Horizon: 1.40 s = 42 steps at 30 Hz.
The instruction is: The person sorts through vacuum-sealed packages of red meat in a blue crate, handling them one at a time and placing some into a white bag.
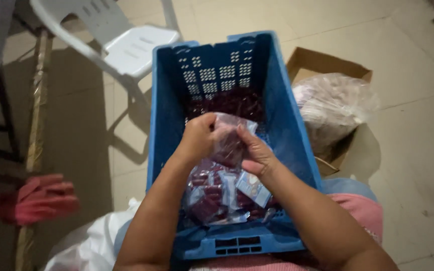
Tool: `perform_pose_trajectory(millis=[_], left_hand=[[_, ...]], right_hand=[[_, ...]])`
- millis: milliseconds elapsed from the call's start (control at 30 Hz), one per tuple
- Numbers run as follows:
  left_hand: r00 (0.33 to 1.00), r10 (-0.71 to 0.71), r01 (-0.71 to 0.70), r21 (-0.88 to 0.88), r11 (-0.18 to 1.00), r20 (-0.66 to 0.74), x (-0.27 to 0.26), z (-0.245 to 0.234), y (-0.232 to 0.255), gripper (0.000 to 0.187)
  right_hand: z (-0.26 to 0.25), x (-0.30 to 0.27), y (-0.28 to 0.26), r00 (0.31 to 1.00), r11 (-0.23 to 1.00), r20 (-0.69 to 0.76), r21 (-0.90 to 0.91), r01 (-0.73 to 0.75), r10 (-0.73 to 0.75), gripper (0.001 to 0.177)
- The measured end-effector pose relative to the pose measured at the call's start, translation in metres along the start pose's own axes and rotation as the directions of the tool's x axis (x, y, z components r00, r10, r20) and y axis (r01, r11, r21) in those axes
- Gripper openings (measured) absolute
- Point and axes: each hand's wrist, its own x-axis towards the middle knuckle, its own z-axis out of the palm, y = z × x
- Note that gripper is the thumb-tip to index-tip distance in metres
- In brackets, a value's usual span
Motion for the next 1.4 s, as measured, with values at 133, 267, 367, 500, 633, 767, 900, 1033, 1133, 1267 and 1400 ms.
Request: perform_pose_trajectory(millis=[133, 267, 367, 500, 633, 767, 900, 1033, 1133, 1267, 1400], left_hand=[[0.989, 0.122, -0.126, -0.046, 0.991, -0.078, 0.008, 0.015, -0.02, 0.033], [0.979, 0.029, -0.085, -0.273, 0.958, -0.204, 0.008, 0.018, -0.016, 0.018], [0.944, -0.253, 0.051, -0.664, 0.746, -0.212, 0.002, 0.021, -0.006, 0.012], [0.939, -0.329, -0.066, -0.99, 0.122, -0.103, -0.021, -0.015, 0.003, 0.023], [0.88, -0.379, -0.095, -0.888, 0.449, -0.285, -0.105, -0.108, 0.011, 0.026], [0.65, -0.35, 0.101, -0.381, 0.919, -0.674, -0.21, -0.18, 0.053, 0.019], [0.595, -0.262, 0.629, 0.237, 0.74, -0.76, -0.344, -0.219, 0.025, 0.008], [0.562, -0.419, 0.812, 0.38, 0.442, -0.713, -0.423, -0.18, -0.05, 0.024], [0.676, -0.454, 0.732, 0.604, 0.317, -0.581, -0.483, -0.146, -0.148, 0.016], [0.524, -0.597, 0.85, 0.331, 0.41, -0.607, -0.533, -0.139, -0.258, 0.031], [0.206, -0.881, 0.976, 0.16, 0.151, -0.426, -0.531, -0.177, -0.278, 0.057]], right_hand=[[-0.034, 0.0, -0.003, 0.876, 0.966, 0.468, -0.152, 0.211, -0.118, 0.106], [0.028, -0.03, -0.018, 0.994, 0.999, 0.109, -0.052, 0.011, -0.006, 0.047], [0.073, -0.051, -0.015, 1.0, 1.0, -0.026, -0.008, 0.005, -0.006, 0.035], [0.076, -0.052, -0.027, 0.997, 0.997, 0.02, -0.032, -0.068, 0.068, 0.08], [0.055, -0.048, -0.046, 0.973, 0.998, -0.222, -0.009, 0.067, -0.067, 0.082], [0.025, -0.055, -0.056, 0.893, 0.668, 0.336, -0.594, 0.448, -0.3, 0.072], [-0.004, -0.045, -0.063, 0.827, 0.697, 0.493, -0.494, 0.521, -0.269, 0.085], [-0.029, -0.035, -0.076, 1.0, 0.987, -0.016, 0.159, 0.002, 0.001, 0.113], [-0.058, 0.019, -0.093, 0.472, 0.712, 0.534, -0.535, -0.454, 0.702, 0.07], [0.033, 0.013, -0.062, 0.916, 0.944, 0.335, -0.31, -0.115, 0.221, 0.023], [0.064, -0.049, -0.045, 0.967, 0.992, -0.241, -0.106, 0.065, -0.089, 0.082]])
